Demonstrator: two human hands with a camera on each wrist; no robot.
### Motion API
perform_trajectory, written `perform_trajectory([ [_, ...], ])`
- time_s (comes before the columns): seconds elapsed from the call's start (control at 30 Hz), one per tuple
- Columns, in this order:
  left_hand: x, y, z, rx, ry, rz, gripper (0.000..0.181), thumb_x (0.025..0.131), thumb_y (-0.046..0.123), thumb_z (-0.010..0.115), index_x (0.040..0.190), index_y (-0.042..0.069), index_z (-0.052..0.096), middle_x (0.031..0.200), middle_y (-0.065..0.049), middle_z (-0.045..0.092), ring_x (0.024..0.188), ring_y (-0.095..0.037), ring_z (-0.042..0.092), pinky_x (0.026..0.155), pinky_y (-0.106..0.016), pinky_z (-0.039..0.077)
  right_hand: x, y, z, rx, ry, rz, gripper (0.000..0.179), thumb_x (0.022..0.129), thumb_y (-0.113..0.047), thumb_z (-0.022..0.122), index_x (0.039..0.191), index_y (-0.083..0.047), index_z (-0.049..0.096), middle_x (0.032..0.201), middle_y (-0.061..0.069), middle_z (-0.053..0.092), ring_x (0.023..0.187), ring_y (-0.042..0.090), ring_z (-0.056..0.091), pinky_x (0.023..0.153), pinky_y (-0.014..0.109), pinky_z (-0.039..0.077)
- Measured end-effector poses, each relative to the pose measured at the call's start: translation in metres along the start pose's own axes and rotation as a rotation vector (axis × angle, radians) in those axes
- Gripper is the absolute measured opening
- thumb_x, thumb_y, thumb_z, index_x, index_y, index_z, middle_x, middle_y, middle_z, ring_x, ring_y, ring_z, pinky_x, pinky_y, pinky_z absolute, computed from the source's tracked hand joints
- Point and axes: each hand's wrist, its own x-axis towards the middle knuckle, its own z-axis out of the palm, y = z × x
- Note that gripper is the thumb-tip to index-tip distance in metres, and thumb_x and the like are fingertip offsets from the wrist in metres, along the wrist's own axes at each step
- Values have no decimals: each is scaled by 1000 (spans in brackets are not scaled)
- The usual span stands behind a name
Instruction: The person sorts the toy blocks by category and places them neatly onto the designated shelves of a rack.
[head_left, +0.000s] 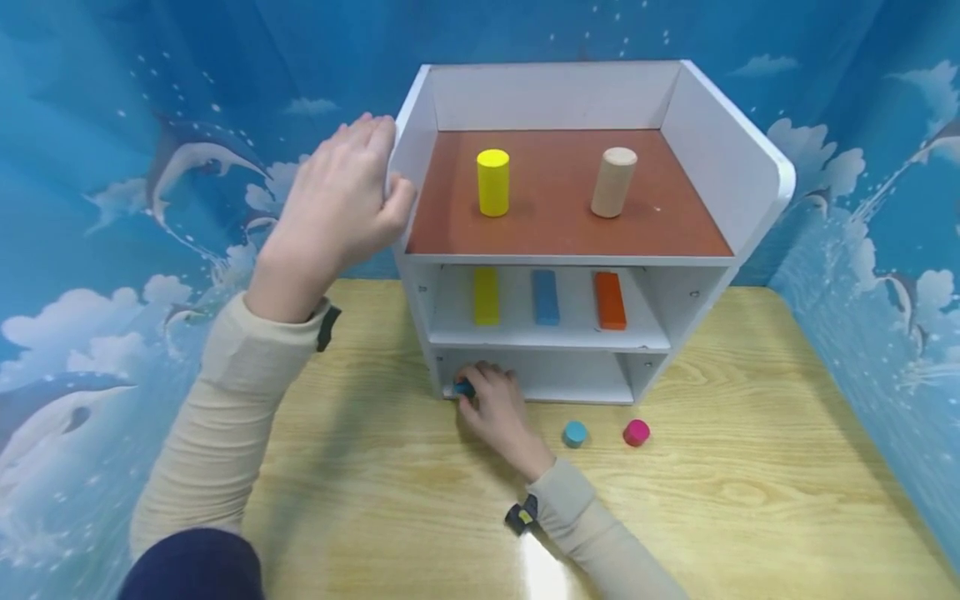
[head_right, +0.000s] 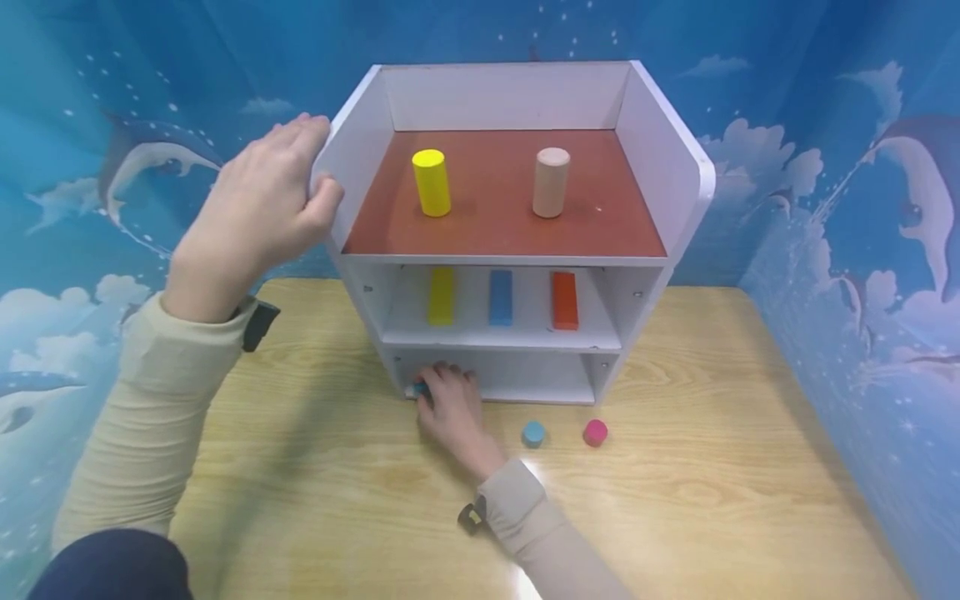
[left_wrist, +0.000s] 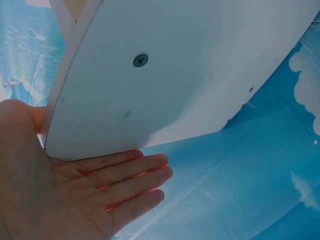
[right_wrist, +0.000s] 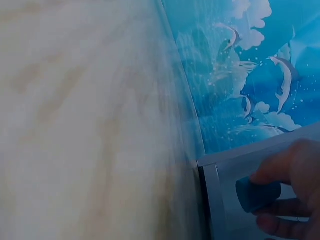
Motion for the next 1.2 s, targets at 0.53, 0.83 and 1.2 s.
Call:
perform_trajectory([
  [0.53,0,0,0,-8,-2,-3,59,99,22,33,152,-5,31,155,-22,34,148,-33,25,123,-43,14,6,9,-6,-44,-57,226,26,79,-12,79,103,-12,69,97,5,71,83,25,64,72,39,49],
  [0.83,0,1,-1,-5,-6,-6,59,99,22,33,152,-4,31,155,-22,34,147,-33,25,123,-43,14,5,11,-3,-34,-80,226,23,80,-13,78,102,-12,69,97,5,71,84,26,64,73,40,49],
  [1.2,0,0,-2,-7,-13,-16,59,100,22,33,153,-4,30,156,-22,33,148,-33,24,123,-44,14,8,8,-16,-36,-150,206,22,83,-21,74,104,-14,71,103,8,67,90,29,64,76,46,53],
])
